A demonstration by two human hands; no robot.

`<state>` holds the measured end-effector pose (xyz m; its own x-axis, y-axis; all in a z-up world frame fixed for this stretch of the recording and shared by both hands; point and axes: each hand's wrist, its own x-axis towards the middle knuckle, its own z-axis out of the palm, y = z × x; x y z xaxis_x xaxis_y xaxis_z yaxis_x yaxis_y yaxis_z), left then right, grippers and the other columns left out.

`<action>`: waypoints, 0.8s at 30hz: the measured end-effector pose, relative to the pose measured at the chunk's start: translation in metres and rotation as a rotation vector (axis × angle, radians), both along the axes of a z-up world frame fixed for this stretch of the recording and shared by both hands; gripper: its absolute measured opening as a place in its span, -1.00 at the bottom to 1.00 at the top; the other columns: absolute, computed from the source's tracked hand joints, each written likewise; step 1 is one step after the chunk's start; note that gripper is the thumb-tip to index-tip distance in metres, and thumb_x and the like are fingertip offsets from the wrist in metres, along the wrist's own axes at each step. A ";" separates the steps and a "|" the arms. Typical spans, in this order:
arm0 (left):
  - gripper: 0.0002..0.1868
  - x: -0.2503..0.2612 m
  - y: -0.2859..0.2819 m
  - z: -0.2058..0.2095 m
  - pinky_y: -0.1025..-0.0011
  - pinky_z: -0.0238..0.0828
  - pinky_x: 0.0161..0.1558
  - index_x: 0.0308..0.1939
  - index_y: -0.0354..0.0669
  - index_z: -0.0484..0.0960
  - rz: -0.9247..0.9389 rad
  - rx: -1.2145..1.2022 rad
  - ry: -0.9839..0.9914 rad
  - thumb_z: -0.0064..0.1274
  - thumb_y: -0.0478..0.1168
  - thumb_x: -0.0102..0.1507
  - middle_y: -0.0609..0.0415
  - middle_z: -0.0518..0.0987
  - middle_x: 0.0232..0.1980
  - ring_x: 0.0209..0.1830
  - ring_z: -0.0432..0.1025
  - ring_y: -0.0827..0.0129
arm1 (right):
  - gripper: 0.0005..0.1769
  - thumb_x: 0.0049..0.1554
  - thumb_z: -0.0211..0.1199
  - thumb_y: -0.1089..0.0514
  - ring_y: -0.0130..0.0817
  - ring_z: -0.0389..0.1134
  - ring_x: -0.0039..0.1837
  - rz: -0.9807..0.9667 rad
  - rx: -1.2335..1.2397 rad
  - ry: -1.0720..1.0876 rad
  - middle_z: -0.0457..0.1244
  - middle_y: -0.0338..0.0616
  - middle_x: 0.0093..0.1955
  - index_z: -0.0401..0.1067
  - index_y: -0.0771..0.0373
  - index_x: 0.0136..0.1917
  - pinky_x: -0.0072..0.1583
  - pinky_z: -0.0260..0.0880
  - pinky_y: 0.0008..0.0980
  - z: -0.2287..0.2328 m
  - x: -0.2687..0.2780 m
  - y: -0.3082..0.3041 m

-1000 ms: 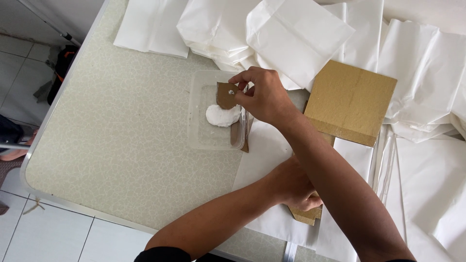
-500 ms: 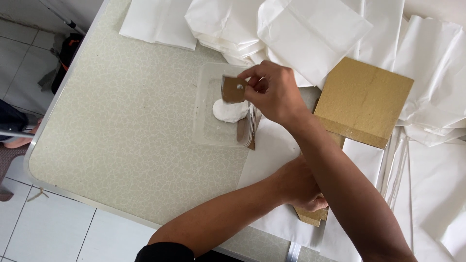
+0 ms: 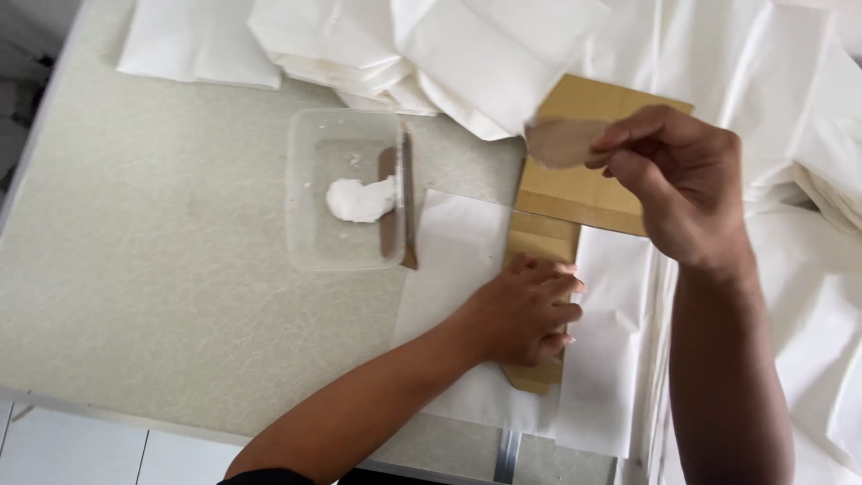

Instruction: The person is assembling paper bags by aligning them with a cardboard template, applying glue with a small cardboard piece, and folding the edges.

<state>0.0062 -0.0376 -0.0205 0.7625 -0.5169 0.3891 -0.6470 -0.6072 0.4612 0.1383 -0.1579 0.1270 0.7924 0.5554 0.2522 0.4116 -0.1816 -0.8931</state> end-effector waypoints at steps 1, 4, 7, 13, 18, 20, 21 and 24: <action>-0.73 -0.001 -0.001 0.000 -0.10 0.21 0.17 -0.17 -0.01 0.65 -0.020 -0.005 0.005 0.16 0.02 0.17 0.02 0.57 0.20 0.38 0.36 0.00 | -0.82 0.27 0.05 0.48 -0.32 0.42 0.07 -0.020 -0.005 0.005 0.34 -0.05 0.03 0.43 0.38 0.07 0.15 0.47 -0.46 -0.001 0.000 -0.016; -0.82 -0.001 0.000 0.001 -0.08 0.25 0.15 -0.28 -0.02 0.69 0.015 -0.074 -0.067 0.14 -0.05 0.20 0.04 0.60 0.15 0.33 0.41 0.03 | -0.73 0.25 0.24 0.13 -0.40 0.34 -0.02 -0.065 -0.112 0.011 0.37 -0.01 -0.06 0.46 0.44 0.02 0.01 0.31 -0.55 -0.006 -0.004 -0.054; -0.79 -0.001 0.003 0.009 -0.05 0.25 0.11 -0.26 -0.08 0.69 0.005 -0.060 -0.084 0.13 -0.05 0.22 -0.01 0.62 0.14 0.29 0.42 0.03 | -0.68 0.09 0.58 0.29 -0.57 0.27 -0.19 -0.222 -0.272 -0.024 0.30 -0.22 -0.27 0.40 0.27 -0.27 -0.09 0.35 -0.64 -0.014 -0.014 -0.068; -0.78 -0.001 0.004 0.016 0.00 0.26 0.17 -0.20 -0.10 0.68 -0.006 -0.041 -0.049 0.10 -0.04 0.27 0.04 0.57 0.17 0.35 0.39 0.06 | -0.80 0.08 0.41 0.38 -0.45 0.26 -0.32 -0.190 -0.384 0.112 0.17 -0.22 -0.27 0.42 0.27 -0.07 -0.17 0.39 -0.51 -0.035 -0.025 -0.081; -0.73 -0.001 0.003 0.014 0.03 0.31 0.19 -0.17 0.08 0.69 0.026 0.062 -0.022 -0.03 0.07 0.30 0.08 0.56 0.11 0.32 0.40 0.15 | -0.70 0.11 0.44 0.23 -0.17 0.44 -0.36 -0.160 -0.437 -0.019 0.21 0.16 0.09 0.57 0.29 0.13 -0.22 0.55 -0.13 -0.054 -0.027 -0.090; -0.74 0.000 0.004 0.020 0.03 0.32 0.18 -0.17 0.06 0.70 0.017 0.052 -0.016 -0.01 0.04 0.29 0.06 0.56 0.10 0.30 0.41 0.13 | -0.69 0.11 0.42 0.23 -0.15 0.45 -0.35 -0.152 -0.467 -0.040 0.21 0.16 0.13 0.58 0.25 0.14 -0.21 0.55 -0.14 -0.058 -0.028 -0.093; -0.75 0.000 0.005 0.022 0.03 0.33 0.18 -0.17 0.03 0.71 0.013 0.040 -0.006 0.00 0.01 0.29 0.03 0.57 0.10 0.28 0.42 0.11 | -0.68 0.10 0.40 0.23 -0.13 0.46 -0.35 -0.138 -0.500 -0.059 0.21 0.15 0.18 0.59 0.22 0.16 -0.20 0.55 -0.15 -0.060 -0.029 -0.093; -0.74 0.000 0.004 0.020 0.05 0.33 0.16 -0.20 0.01 0.70 0.023 0.037 -0.021 0.01 0.02 0.28 0.05 0.57 0.09 0.28 0.43 0.13 | -0.63 0.09 0.38 0.24 -0.07 0.46 -0.34 -0.093 -0.585 -0.029 0.21 0.26 0.21 0.57 0.24 0.19 -0.16 0.56 -0.07 -0.041 -0.038 -0.081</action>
<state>0.0061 -0.0335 -0.0007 0.7660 -0.5139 0.3862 -0.6422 -0.6383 0.4243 0.1002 -0.2389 0.0859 0.8416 0.5376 -0.0530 0.3932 -0.6770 -0.6222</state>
